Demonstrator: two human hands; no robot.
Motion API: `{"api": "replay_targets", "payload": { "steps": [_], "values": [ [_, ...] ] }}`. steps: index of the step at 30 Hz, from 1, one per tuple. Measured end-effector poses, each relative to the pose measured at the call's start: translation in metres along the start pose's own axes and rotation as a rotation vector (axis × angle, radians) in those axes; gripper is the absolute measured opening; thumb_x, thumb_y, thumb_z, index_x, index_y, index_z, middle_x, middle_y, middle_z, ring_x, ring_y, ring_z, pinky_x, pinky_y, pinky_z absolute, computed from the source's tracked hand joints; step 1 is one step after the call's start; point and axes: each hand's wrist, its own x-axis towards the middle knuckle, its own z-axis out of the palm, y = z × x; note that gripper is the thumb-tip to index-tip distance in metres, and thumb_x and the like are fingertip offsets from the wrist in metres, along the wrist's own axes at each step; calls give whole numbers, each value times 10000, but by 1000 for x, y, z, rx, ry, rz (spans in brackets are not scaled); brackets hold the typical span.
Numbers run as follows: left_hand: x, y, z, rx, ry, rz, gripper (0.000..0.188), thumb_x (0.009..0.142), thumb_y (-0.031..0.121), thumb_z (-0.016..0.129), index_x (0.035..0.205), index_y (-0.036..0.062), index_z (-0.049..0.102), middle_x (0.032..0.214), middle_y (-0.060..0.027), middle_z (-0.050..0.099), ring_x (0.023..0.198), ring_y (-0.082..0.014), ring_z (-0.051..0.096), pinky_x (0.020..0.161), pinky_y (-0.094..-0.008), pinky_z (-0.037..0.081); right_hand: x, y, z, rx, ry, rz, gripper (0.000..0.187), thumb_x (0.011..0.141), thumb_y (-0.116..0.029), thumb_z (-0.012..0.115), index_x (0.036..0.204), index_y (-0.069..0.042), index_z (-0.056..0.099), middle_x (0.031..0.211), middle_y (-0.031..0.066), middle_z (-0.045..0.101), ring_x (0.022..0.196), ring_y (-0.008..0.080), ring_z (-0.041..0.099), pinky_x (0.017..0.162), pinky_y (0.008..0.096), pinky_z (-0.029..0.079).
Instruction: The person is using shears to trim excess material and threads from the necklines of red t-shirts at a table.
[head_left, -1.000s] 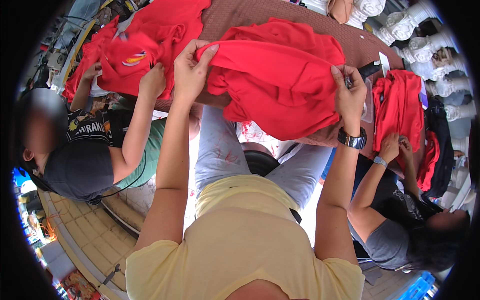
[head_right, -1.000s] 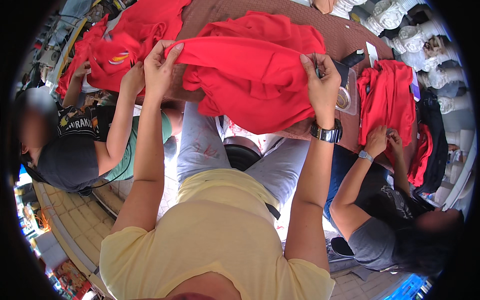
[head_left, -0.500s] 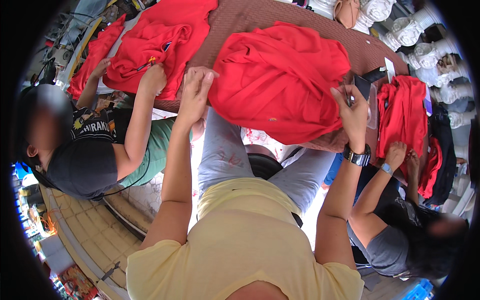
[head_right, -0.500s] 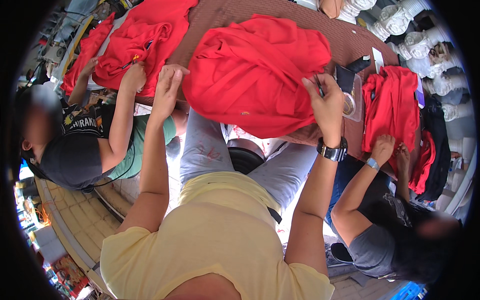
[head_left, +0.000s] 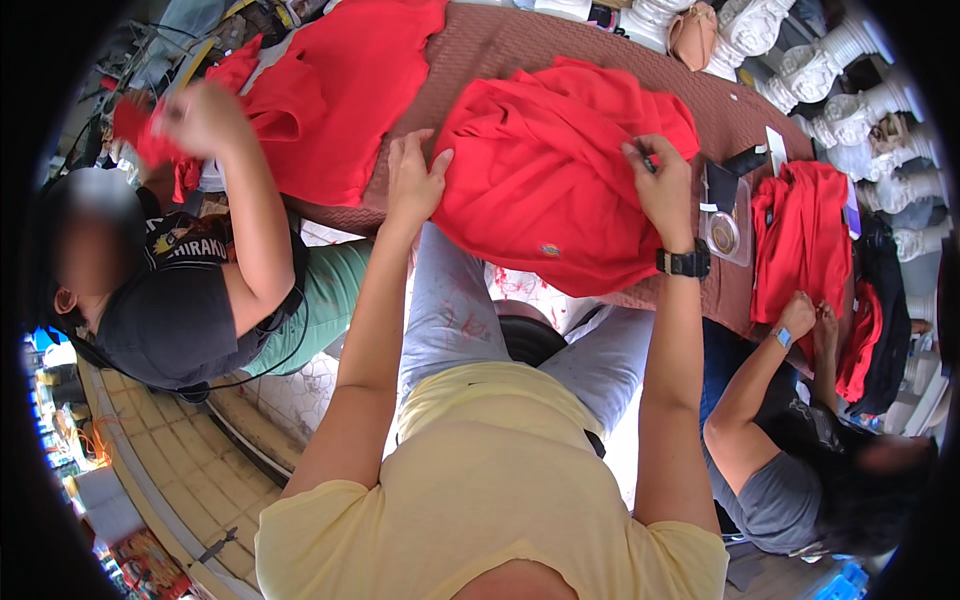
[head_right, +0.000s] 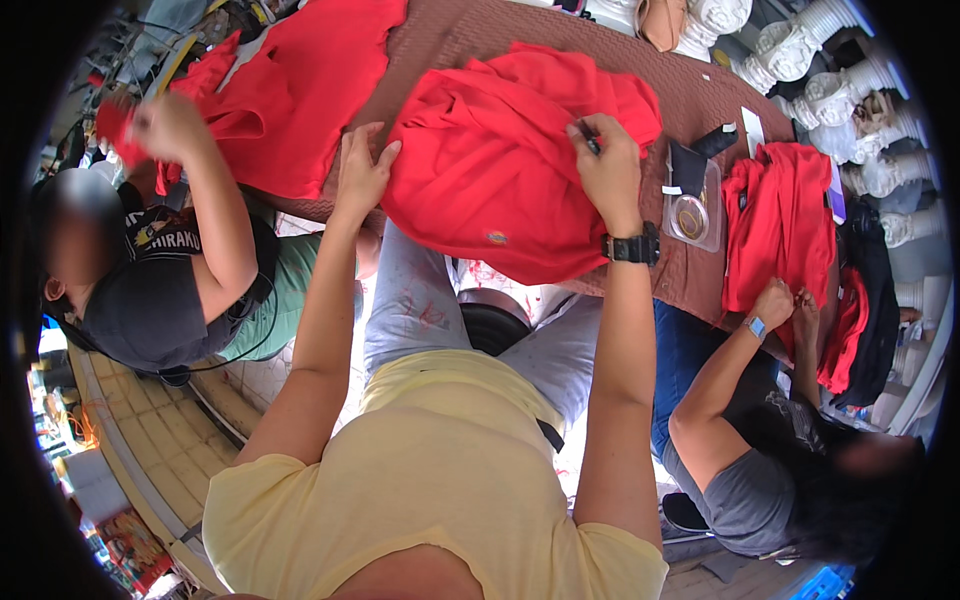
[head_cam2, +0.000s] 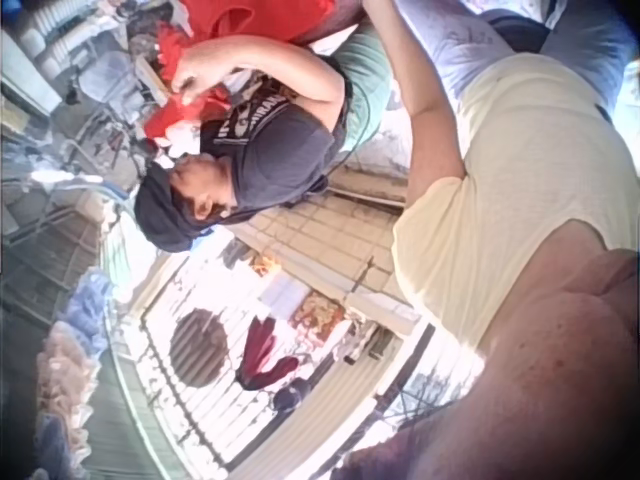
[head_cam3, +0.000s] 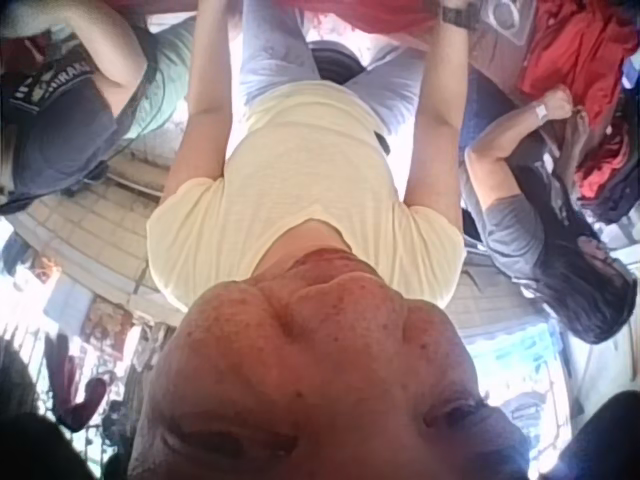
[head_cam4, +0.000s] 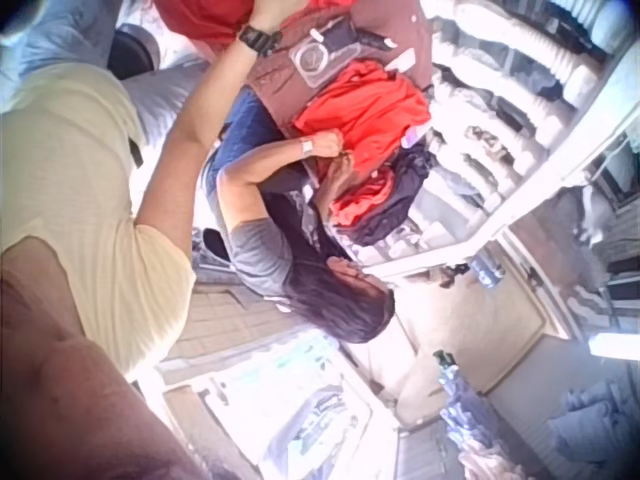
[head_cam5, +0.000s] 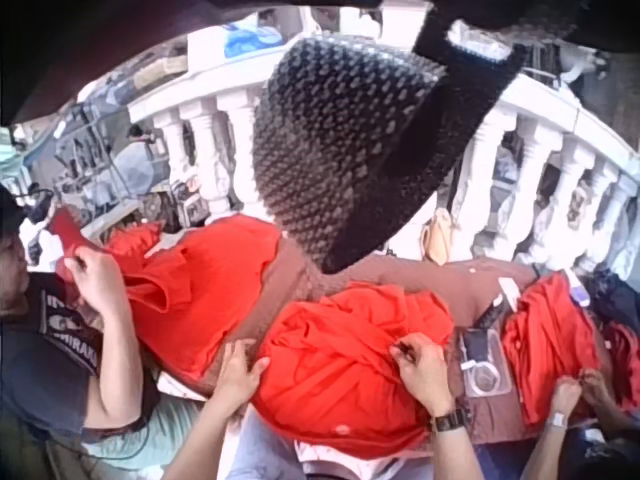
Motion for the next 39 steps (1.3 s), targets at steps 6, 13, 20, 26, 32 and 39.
{"api": "replay_targets", "payload": {
  "steps": [6, 13, 20, 26, 32, 39],
  "values": [
    [26, 36, 11, -80, 161, 173, 493, 845, 176, 768, 1263, 6, 569, 1270, -239, 539, 1201, -418, 514, 1027, -487, 430, -4, -61, -44, 252, 26, -10, 151, 962, -122, 693, 986, 24, 663, 803, -17, 589, 785, 44, 487, 708, 216, 419],
    [77, 41, 27, -39, -37, 265, 317, 862, 156, 738, 1150, 66, 642, 1027, -148, 695, 985, -326, 665, 895, -434, 516, -49, -100, -91, 516, -257, -22, 122, 873, -46, 757, 941, -4, 665, 843, -11, 593, 799, 68, 528, 747, 221, 413],
    [43, 58, 1, -842, 136, 321, 114, 958, -28, 544, 1064, 3, 575, 969, -54, 644, 893, -111, 603, 801, -270, 501, -39, -89, -90, 279, -419, 158, 122, 911, -82, 713, 981, 17, 715, 855, 51, 677, 790, 103, 623, 754, 257, 479],
    [8, 64, -16, -905, 73, 253, 130, 996, 1, 507, 1119, 14, 545, 1013, -34, 618, 937, -88, 579, 845, -243, 478, 21, -73, -13, 280, -285, -130, 140, 905, -33, 666, 1025, 22, 713, 1009, 92, 711, 908, 153, 659, 831, 291, 513],
    [-11, 62, -34, -1187, 47, 205, 145, 1028, 53, 474, 1152, 13, 536, 1044, -45, 622, 956, -95, 593, 867, -246, 482, 43, -93, 61, 473, -525, -381, 244, 903, -105, 740, 1124, -8, 699, 1022, 45, 674, 978, 111, 608, 884, 273, 474],
    [7, 67, -41, -819, 276, 192, 223, 1006, 96, 560, 1214, 19, 540, 1052, -84, 646, 936, -155, 616, 877, -307, 501, 82, -117, 58, 370, -358, -425, 190, 955, -185, 709, 990, 1, 714, 863, 1, 695, 852, 77, 606, 797, 257, 487]
  ]
}}
